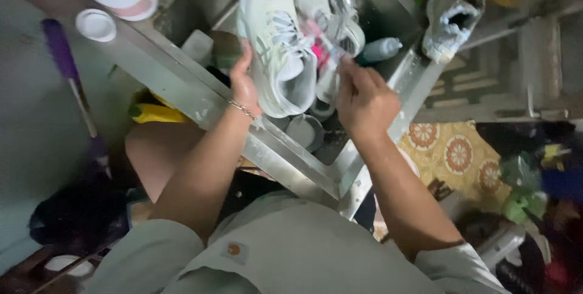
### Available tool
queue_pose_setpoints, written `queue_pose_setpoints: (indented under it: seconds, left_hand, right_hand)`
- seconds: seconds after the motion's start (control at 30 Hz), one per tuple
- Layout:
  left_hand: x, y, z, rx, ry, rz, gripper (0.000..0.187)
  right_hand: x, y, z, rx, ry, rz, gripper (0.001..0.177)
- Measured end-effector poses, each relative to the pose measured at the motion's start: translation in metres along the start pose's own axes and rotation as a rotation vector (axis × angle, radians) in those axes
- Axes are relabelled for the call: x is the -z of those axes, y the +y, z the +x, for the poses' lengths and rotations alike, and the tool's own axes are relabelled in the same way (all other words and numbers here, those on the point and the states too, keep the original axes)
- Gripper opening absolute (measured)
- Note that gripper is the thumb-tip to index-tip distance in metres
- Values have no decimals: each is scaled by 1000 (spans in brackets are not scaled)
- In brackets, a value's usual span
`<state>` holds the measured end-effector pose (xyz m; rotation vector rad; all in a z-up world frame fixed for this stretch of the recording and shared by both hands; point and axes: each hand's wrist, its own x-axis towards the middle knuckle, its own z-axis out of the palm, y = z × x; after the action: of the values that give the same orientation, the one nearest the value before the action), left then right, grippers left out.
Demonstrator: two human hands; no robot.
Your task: The person scrubs a white sneaker with a pink brush and rinses it under a faucet. They then use a toothbrush to clean the shoe's interior and laces, followed by scrubbing the sole with a black brush. The person rinses the shoe again and continues scrubbing the exterior with the pink brush.
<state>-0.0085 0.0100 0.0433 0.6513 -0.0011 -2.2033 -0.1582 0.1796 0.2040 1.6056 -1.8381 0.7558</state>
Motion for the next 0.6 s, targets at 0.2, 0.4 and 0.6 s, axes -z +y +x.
queue_pose_setpoints:
  seconds: [0.2,0.4,0.6]
  left_hand:
    - [-15,5,-2,75,187,115,83]
    - [-36,18,-15,54,274,149,86]
    - [-21,13,4,93,336,180,76]
  right_hand:
    - [-76,-22,108,78,-235,238,24]
    - [-281,-71,211,237,-603,29,8]
    - [-375,-139,237,515,-787,-274,24]
